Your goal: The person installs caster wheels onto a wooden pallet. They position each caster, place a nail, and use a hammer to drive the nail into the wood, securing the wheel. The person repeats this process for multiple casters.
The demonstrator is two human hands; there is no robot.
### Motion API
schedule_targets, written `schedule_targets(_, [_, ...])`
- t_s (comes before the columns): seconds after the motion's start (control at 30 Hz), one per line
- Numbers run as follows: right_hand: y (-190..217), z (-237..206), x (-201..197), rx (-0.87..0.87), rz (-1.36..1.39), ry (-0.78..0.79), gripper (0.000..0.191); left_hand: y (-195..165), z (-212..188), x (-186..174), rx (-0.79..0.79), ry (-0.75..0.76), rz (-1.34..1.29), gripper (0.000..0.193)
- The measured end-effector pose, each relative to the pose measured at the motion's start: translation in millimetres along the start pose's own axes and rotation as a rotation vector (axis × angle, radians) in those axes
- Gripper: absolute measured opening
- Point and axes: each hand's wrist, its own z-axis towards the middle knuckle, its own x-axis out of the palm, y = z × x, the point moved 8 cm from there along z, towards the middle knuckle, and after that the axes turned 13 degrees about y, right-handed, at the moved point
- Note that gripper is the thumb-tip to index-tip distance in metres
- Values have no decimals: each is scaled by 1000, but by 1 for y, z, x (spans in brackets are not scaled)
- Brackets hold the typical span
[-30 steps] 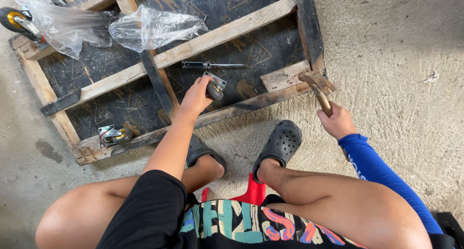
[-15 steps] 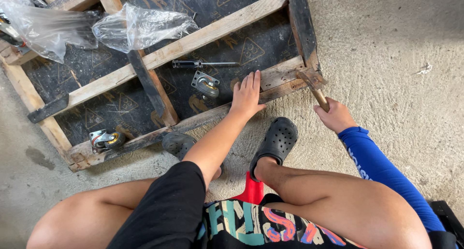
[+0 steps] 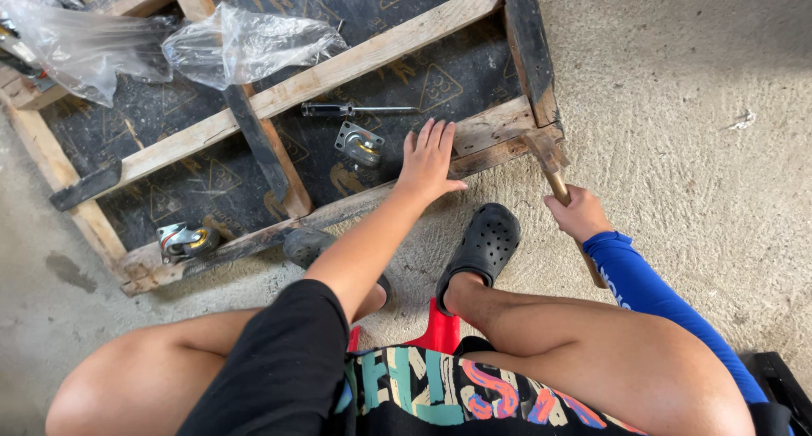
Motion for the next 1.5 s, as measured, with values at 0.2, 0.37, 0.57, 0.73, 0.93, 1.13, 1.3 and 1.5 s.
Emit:
schedule_targets(0.2, [-16,11,0,9,6,-13,36,125,-32,-54,-338,-12,-289,17])
schedule_targets(0.37, [-12,12,-9,-13,-43,-46,38,218,-64,-120,-456,-347,-300,17])
schedule_targets(0.57, [-5,7,-16,72,-59,-3,44,249,-92,-199,-364,-669,-151,8])
schedule_targets(0.73, [-2,7,-21,132,-102,45,44,261,-60,-237,-195,-689,154,14])
schedule_targets(0.93, [-1,5,-18,210,-92,89,44,241,64,-163,-223,-179,41,6])
schedule_targets(1.13, [-2,2,-11,251,-26,118,42,241,98,-136,-445,-114,28,25])
schedule_targets(1.3, [-3,3,-9,242,2,126,43,250,106,-126,-469,-72,89,19])
schedule_targets(1.5, [-4,3,-8,272,7,141,41,233,110,-145,-225,-227,77,11])
